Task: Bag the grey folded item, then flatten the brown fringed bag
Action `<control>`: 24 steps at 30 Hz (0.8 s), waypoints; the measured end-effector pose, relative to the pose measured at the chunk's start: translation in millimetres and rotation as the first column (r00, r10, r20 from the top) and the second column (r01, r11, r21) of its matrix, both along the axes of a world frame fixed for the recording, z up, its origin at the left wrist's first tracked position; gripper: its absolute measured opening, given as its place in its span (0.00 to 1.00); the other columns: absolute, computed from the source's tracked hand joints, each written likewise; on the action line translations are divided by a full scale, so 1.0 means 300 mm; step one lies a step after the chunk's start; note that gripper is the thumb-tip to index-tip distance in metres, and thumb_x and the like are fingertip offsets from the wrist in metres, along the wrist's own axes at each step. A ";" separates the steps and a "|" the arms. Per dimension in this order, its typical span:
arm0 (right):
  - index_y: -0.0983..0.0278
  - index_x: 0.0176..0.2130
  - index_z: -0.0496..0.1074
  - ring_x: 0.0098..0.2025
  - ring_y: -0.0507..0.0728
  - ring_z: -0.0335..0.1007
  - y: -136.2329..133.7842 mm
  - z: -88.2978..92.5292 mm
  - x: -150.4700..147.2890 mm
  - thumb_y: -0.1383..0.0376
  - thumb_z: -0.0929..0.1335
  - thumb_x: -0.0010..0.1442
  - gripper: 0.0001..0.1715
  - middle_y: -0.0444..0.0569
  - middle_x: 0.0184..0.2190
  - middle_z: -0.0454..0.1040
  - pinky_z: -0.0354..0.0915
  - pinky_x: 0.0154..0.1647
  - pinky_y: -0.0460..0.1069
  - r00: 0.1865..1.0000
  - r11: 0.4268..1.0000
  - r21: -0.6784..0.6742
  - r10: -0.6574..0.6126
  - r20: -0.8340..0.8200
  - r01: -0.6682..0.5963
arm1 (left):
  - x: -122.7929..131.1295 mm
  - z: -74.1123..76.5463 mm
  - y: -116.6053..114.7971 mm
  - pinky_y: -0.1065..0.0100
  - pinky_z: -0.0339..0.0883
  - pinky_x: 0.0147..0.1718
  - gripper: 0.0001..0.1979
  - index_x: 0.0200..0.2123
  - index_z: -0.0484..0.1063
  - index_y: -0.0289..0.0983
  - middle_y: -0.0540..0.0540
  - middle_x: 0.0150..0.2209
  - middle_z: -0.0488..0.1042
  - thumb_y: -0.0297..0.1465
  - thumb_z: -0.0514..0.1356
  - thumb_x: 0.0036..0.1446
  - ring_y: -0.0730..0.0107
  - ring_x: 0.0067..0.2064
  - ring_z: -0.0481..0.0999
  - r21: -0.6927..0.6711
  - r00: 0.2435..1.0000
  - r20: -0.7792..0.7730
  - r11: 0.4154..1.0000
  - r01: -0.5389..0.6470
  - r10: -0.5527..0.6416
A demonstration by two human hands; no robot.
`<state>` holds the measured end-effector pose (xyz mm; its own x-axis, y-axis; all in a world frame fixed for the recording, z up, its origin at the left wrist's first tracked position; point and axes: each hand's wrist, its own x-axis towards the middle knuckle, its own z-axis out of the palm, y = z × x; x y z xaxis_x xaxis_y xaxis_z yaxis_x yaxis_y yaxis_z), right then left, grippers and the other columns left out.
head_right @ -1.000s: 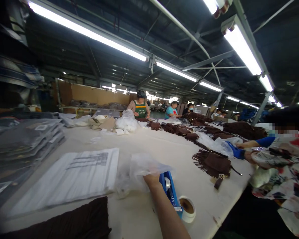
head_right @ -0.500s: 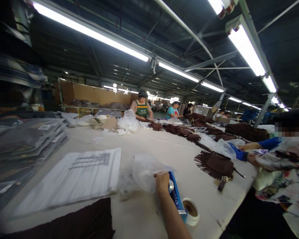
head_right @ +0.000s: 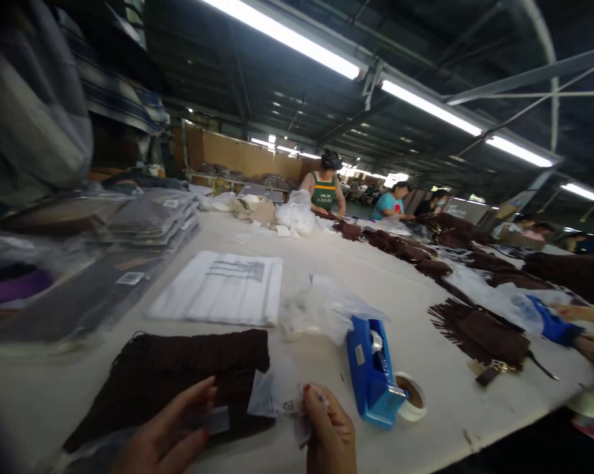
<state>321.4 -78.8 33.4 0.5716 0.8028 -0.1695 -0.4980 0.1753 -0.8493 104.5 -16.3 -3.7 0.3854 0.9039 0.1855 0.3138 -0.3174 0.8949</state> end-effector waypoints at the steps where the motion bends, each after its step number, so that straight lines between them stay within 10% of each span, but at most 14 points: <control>1: 0.63 0.27 0.74 0.21 0.47 0.57 -0.001 -0.008 -0.035 0.57 0.75 0.43 0.13 0.41 0.18 0.65 0.53 0.20 0.42 0.999 0.999 0.006 0.048 -0.009 -0.048 | 0.042 0.025 -0.005 0.64 0.69 0.41 0.32 0.55 0.60 0.37 0.37 0.49 0.70 0.49 0.57 0.52 0.57 0.48 0.72 -0.277 0.981 0.193 0.960 0.041 0.013; 4: 0.65 0.26 0.74 0.22 0.47 0.59 -0.004 -0.036 -0.105 0.57 0.75 0.43 0.15 0.42 0.19 0.66 0.55 0.23 0.42 0.980 0.979 -0.045 0.199 -0.010 -0.199 | 0.127 0.094 -0.010 0.61 0.69 0.36 0.45 0.55 0.58 0.35 0.33 0.51 0.68 0.47 0.69 0.36 0.53 0.45 0.73 -0.667 0.856 0.484 0.709 0.227 0.181; 7: 0.66 0.27 0.74 0.22 0.48 0.60 -0.004 -0.052 -0.124 0.54 0.75 0.43 0.18 0.43 0.19 0.68 0.56 0.23 0.43 0.947 0.942 -0.110 0.321 0.023 -0.317 | 0.117 0.129 -0.019 0.68 0.65 0.28 0.29 0.40 0.69 0.31 0.41 0.33 0.74 0.39 0.70 0.34 0.65 0.30 0.73 -0.725 0.817 0.536 0.614 0.313 0.215; 15: 0.64 0.39 0.72 0.29 0.52 0.67 0.176 -0.004 -0.136 0.56 0.73 0.44 0.23 0.47 0.31 0.74 0.62 0.30 0.46 0.811 0.850 -0.140 0.526 0.255 -0.508 | -0.057 0.192 0.128 0.72 0.63 0.25 0.11 0.32 0.71 0.35 0.52 0.23 0.71 0.34 0.59 0.43 0.72 0.23 0.70 -0.288 0.958 0.121 0.933 -0.217 0.261; 19: 0.65 0.39 0.69 0.26 0.53 0.67 0.294 -0.050 -0.156 0.55 0.68 0.46 0.22 0.46 0.29 0.71 0.65 0.28 0.48 0.653 0.901 -0.248 0.430 0.624 -0.357 | -0.098 0.161 0.233 0.70 0.66 0.33 0.08 0.34 0.70 0.36 0.50 0.27 0.73 0.27 0.53 0.51 0.68 0.30 0.74 0.163 0.886 -0.322 0.941 -0.295 0.334; 24: 0.68 0.42 0.69 0.26 0.55 0.66 0.338 -0.128 -0.171 0.59 0.65 0.45 0.24 0.49 0.30 0.70 0.66 0.36 0.54 0.499 0.947 -0.262 0.320 0.805 -0.185 | -0.104 0.079 0.251 0.59 0.63 0.45 0.22 0.50 0.66 0.34 0.38 0.45 0.71 0.19 0.53 0.50 0.58 0.47 0.70 0.381 0.811 -0.461 0.906 -0.186 0.360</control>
